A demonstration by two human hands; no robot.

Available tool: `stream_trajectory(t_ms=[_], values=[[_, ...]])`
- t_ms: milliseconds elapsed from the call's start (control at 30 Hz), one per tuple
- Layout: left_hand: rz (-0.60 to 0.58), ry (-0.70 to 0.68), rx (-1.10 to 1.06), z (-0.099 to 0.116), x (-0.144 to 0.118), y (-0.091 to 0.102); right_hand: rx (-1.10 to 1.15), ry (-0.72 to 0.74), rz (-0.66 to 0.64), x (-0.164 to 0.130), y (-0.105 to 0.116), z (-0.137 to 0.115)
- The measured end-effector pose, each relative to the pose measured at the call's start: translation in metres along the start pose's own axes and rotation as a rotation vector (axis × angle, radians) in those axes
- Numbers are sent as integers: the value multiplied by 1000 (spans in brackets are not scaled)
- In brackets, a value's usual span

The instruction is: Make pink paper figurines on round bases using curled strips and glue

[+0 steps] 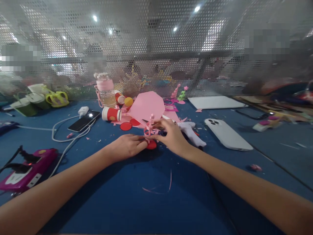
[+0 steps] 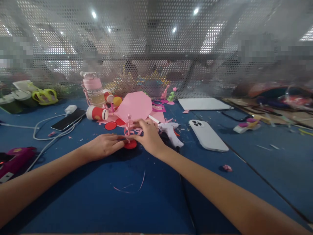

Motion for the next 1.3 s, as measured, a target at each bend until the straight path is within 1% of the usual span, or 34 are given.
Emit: stream_trajectory(t_ms=[133, 267, 467, 600, 700, 867, 1033, 1133, 1200, 1233, 1300], values=[[-44, -23, -9, 3, 1, 1, 107, -86, -41, 1, -6, 4], [-105, -29, -7, 4, 1, 1, 131, -112, -31, 1, -7, 5], [-118, -37, -19, 4, 1, 3, 187, -129, 22, 2, -5, 5], [-128, -34, 15, 4, 0, 1, 207, -145, 33, 2, -4, 3], [-137, -27, 32, 4, 0, 0, 248, -190, 20, 2, -5, 3], [-113, -45, 33, 4, 1, 3, 301, -247, 4, 1, -5, 4], [-61, -42, -30, 0, -2, 7, 324, -252, 2, 2, -4, 4], [40, 14, -98, -7, -8, 12, 309, -248, -1, 2, -3, 2], [141, 94, -126, -13, -13, 16, 309, -249, -14, 2, -3, 1], [196, 167, -131, -17, -15, 17, 310, -251, -24, 2, -3, 1], [284, 404, -139, -28, -20, 15, 312, -246, -37, 3, -3, 1]])
Point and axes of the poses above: each hand's wrist, its own x-axis towards the middle knuckle, its own y-axis out of the back of the hand, z = x × y, the point moved 5 cm from there along x, towards the middle knuckle, and after that the axes turned 12 degrees about z, right-handed, at the moved point
